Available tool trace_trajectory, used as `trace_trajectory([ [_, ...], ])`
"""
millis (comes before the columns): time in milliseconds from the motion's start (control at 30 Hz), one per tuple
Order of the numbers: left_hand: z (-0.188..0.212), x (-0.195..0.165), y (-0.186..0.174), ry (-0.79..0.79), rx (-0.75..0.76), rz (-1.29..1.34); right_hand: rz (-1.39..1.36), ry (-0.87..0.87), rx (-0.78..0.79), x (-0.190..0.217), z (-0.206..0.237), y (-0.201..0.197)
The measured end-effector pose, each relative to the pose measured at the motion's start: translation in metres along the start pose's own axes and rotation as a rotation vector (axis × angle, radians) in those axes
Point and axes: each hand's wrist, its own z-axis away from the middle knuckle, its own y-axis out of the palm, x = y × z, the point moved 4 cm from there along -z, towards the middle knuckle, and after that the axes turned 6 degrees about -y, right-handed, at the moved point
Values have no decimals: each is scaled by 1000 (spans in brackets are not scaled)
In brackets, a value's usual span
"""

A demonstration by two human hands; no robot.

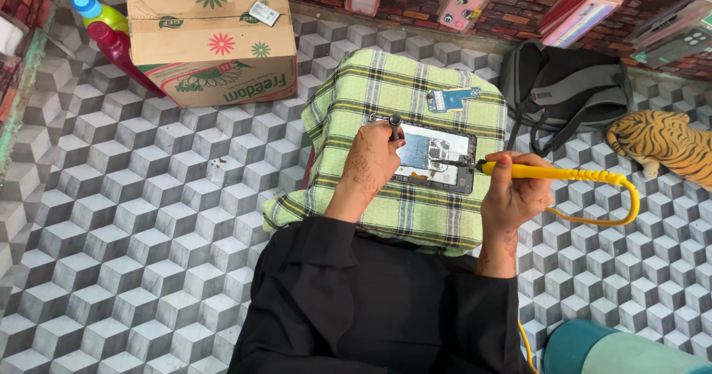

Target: The person uses a soldering iron and a small tool to work on a disassembled electronic device placed on a plaid cloth. They repeatedly apply heat and manipulate components on the device's internal circuitry.

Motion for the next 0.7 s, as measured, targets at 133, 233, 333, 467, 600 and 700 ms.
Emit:
trace_trajectory([
  [133, 0, 0, 0, -1, -1, -7, -10, 10, -5, 0, -1, 0],
  [233, 1, -1, 0, -13, 7, -20, 5, 2, 0, 1, -1, -1],
  [333, 1, -1, 0, -29, 12, -11, 13, 7, -6, 0, -1, -2],
  [467, 1, -2, 1, -53, 26, -9, -16, 24, -14, -4, 1, -3],
  [600, 2, -5, 0, 2, -9, -10, -29, 37, -7, -5, 2, -5],
  [700, 2, -5, 0, 1, -9, -18, -55, 35, -14, -5, 2, -4],
])
